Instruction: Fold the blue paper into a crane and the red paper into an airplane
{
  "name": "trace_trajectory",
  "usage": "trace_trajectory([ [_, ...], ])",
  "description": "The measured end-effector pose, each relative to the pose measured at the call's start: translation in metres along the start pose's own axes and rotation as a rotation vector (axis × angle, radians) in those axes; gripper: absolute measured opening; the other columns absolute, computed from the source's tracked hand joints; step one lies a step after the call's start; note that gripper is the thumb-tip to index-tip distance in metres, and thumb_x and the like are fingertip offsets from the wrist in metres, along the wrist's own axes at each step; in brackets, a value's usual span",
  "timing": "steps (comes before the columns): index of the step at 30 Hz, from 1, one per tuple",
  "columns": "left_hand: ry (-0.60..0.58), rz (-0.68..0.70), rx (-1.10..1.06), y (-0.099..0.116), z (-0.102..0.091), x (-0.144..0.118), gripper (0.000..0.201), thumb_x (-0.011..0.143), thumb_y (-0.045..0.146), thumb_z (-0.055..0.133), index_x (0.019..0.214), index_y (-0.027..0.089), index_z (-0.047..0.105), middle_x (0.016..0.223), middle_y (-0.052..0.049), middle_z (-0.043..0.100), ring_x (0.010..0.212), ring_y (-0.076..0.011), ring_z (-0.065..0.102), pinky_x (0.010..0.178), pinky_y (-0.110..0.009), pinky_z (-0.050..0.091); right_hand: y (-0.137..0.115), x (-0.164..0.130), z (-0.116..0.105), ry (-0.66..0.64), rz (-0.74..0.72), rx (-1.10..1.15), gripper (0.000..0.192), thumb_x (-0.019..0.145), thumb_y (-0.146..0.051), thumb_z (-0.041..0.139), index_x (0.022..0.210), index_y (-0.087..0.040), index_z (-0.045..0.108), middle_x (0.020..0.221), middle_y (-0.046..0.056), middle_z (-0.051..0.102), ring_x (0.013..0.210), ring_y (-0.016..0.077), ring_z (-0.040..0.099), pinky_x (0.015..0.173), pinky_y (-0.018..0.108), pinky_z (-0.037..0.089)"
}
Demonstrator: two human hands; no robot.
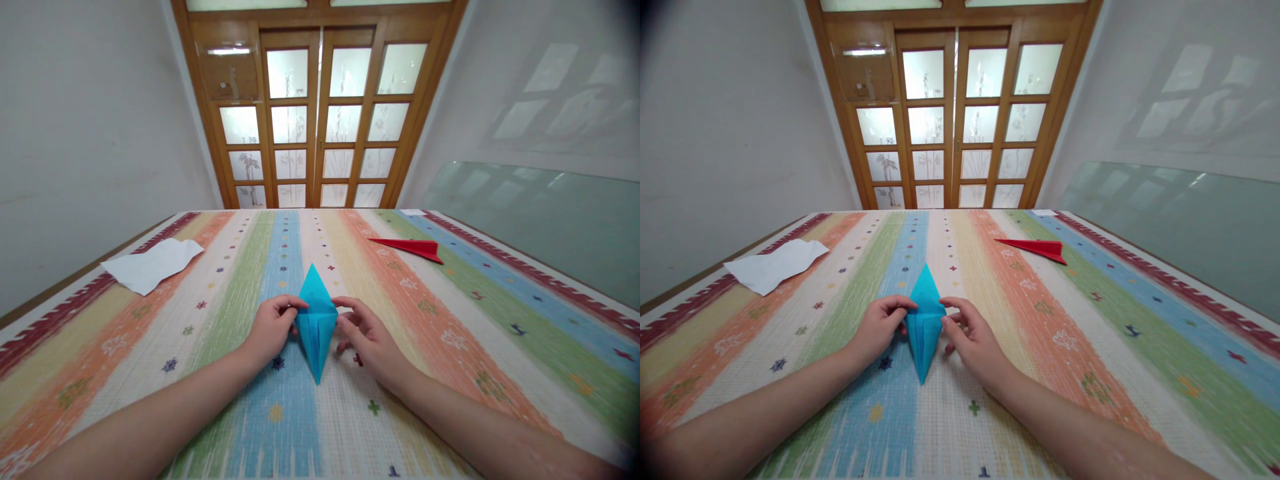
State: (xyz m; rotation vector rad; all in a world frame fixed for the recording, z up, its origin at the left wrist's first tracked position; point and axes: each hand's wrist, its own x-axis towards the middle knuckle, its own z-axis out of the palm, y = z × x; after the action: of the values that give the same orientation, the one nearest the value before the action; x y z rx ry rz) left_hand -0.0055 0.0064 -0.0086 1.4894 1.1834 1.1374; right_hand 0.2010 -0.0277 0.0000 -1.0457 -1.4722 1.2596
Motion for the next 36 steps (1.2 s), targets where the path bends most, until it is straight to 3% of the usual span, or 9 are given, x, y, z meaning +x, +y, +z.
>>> trace_trajectory([
  [5, -0.002, -0.018, 0.016, 0.004, -0.0005, -0.0023, 0.032, 0.088, 0.035, 0.055, 0.107, 0.015, 0.07, 0.065, 0.0, 0.061, 0.05, -0.0118, 0.056, 0.049, -0.023, 0.044, 0.0036, -0.0023, 0.0013, -0.044, -0.121, -0.104, 0.034, 0.09, -0.04, 0.061, 0.121, -0.027, 0.057, 0.13, 0.01, 0.047, 0.106, 0.0225, 0.055, 0.058, 0.025, 0.056],
  [8, -0.048, 0.024, -0.016, 0.006, 0.0004, -0.0045, 0.036, 0.089, 0.038, 0.055, 0.114, 0.016, 0.068, 0.087, -0.006, 0.067, 0.059, -0.0123, 0.058, 0.051, -0.024, 0.049, 0.0062, -0.0019, 0.001, -0.038, -0.143, -0.156, 0.032, 0.09, -0.037, 0.062, 0.12, -0.028, 0.058, 0.133, 0.009, 0.045, 0.107, 0.0219, 0.053, 0.063, 0.027, 0.056],
  [11, -0.114, 0.1, -0.019, 0.0049, 0.0012, -0.0066, 0.043, 0.087, 0.041, 0.06, 0.123, 0.018, 0.064, 0.119, -0.012, 0.062, 0.079, -0.0166, 0.062, 0.056, -0.025, 0.053, 0.0071, -0.0012, 0.0006, -0.021, -0.143, -0.162, 0.031, 0.088, -0.035, 0.064, 0.118, -0.027, 0.057, 0.131, 0.009, 0.047, 0.104, 0.0208, 0.054, 0.064, 0.027, 0.055],
  [16, -0.144, 0.193, 0.067, 0.002, 0.0015, -0.0083, 0.053, 0.082, 0.038, 0.07, 0.131, 0.021, 0.059, 0.132, -0.014, 0.056, 0.101, -0.0236, 0.061, 0.077, -0.033, 0.055, 0.0077, -0.0007, 0.0012, -0.005, -0.118, -0.143, 0.033, 0.086, -0.034, 0.067, 0.114, -0.025, 0.053, 0.119, 0.008, 0.053, 0.099, 0.0198, 0.055, 0.062, 0.027, 0.053],
  [23, -0.169, 0.213, 0.076, 0.0032, 0.0002, -0.0078, 0.049, 0.086, 0.03, 0.065, 0.134, 0.02, 0.057, 0.134, -0.014, 0.053, 0.107, -0.0245, 0.058, 0.085, -0.038, 0.053, 0.0073, -0.0013, 0.0028, -0.052, -0.066, -0.033, 0.03, 0.087, -0.034, 0.064, 0.112, -0.025, 0.049, 0.112, 0.007, 0.053, 0.086, 0.0168, 0.058, 0.056, 0.026, 0.052],
  [30, -0.215, 0.077, -0.085, -0.0003, 0.002, -0.0049, 0.061, 0.081, 0.034, 0.069, 0.138, 0.019, 0.051, 0.131, -0.015, 0.051, 0.089, -0.0186, 0.058, 0.06, -0.025, 0.053, 0.005, 0.0005, -0.0015, -0.078, -0.005, 0.09, 0.035, 0.087, -0.036, 0.064, 0.114, -0.024, 0.046, 0.093, 0.001, 0.056, 0.065, 0.0117, 0.059, 0.056, 0.026, 0.052],
  [36, -0.307, -0.05, -0.225, 0.0039, -0.001, -0.0026, 0.076, 0.078, 0.035, 0.072, 0.144, 0.015, 0.042, 0.086, -0.005, 0.059, 0.067, -0.0132, 0.055, 0.053, -0.023, 0.049, 0.006, 0.0028, -0.0062, -0.069, 0.042, 0.138, 0.035, 0.087, -0.037, 0.063, 0.116, -0.025, 0.047, 0.085, -0.001, 0.06, 0.062, 0.0126, 0.06, 0.056, 0.025, 0.048],
])
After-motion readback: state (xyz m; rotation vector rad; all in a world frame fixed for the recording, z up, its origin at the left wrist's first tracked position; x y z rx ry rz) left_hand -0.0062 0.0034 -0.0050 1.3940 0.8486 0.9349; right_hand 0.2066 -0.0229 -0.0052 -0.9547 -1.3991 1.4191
